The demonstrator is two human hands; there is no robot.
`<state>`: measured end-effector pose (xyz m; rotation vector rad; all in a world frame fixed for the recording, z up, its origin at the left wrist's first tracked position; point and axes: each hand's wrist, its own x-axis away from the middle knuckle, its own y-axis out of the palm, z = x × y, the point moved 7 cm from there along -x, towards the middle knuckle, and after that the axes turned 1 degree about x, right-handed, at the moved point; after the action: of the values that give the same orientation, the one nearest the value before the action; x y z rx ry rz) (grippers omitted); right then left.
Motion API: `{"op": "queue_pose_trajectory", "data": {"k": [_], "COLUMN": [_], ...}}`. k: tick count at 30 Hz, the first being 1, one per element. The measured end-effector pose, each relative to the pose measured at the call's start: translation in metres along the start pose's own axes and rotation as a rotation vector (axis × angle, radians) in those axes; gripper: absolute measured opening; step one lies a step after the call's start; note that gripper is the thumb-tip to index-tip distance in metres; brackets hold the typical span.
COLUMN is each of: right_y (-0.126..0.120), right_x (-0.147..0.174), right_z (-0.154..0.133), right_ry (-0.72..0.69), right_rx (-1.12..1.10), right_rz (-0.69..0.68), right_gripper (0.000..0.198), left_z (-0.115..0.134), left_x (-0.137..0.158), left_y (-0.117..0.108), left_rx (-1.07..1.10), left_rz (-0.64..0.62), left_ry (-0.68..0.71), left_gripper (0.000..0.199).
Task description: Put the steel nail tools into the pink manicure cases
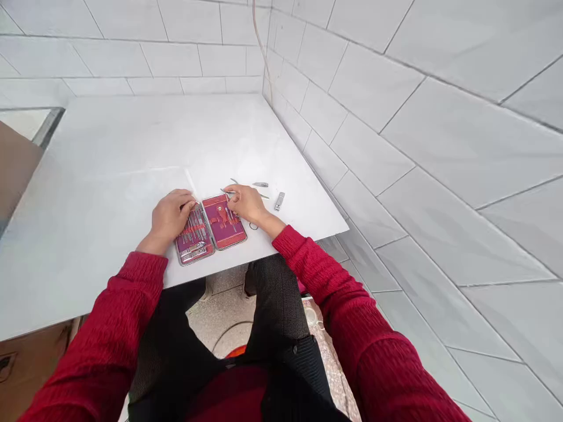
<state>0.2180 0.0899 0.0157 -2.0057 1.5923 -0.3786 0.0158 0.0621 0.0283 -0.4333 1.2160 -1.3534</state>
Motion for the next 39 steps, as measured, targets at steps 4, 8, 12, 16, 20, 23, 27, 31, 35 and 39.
{"op": "queue_pose_trajectory", "data": {"k": [4,8,12,16,20,23,27,31,35,39], "right_y": [-0.001,0.0,-0.001,-0.001,0.001,0.003,0.005,0.006,0.006,0.009], "right_x": [0.0,0.001,0.004,0.005,0.004,0.006,0.011,0.018,0.026,0.032], "right_z": [0.001,-0.001,-0.008,-0.016,-0.025,-0.031,-0.036,-0.041,-0.049,-0.053], "right_ry": [0.001,0.012,0.015,0.015,0.006,0.002,0.015,0.015,0.012,0.016], "right_rx": [0.006,0.04,0.106,0.241,0.419,0.53,0.62,0.693,0.758,0.805], "right_rz": [-0.005,-0.026,-0.043,-0.078,-0.106,-0.127,-0.135,-0.145,-0.148,-0.144], "right_gripper": [0.045,0.047,0.05,0.043,0.041,0.039,0.039,0.037,0.033,0.035], "left_z": [-0.001,0.0,0.0,0.0,-0.001,0.0,0.0,-0.001,-0.002,-0.002], "left_x": [0.0,0.0,-0.001,-0.001,0.0,0.0,-0.001,0.0,0.0,0.0], "left_y": [0.0,-0.001,-0.001,0.0,0.0,0.0,0.0,0.0,0.001,0.001], "left_rx": [-0.007,0.004,-0.004,-0.006,-0.003,0.006,0.01,0.008,0.015,0.015], "left_rz": [-0.001,-0.004,-0.007,-0.006,-0.001,0.001,0.001,0.006,0.014,0.014], "left_ry": [-0.014,-0.015,-0.009,0.001,0.001,0.007,0.008,0.004,0.017,0.017], "left_gripper": [0.025,0.026,0.026,0.026,0.026,0.027,0.026,0.026,0.026,0.027]}}
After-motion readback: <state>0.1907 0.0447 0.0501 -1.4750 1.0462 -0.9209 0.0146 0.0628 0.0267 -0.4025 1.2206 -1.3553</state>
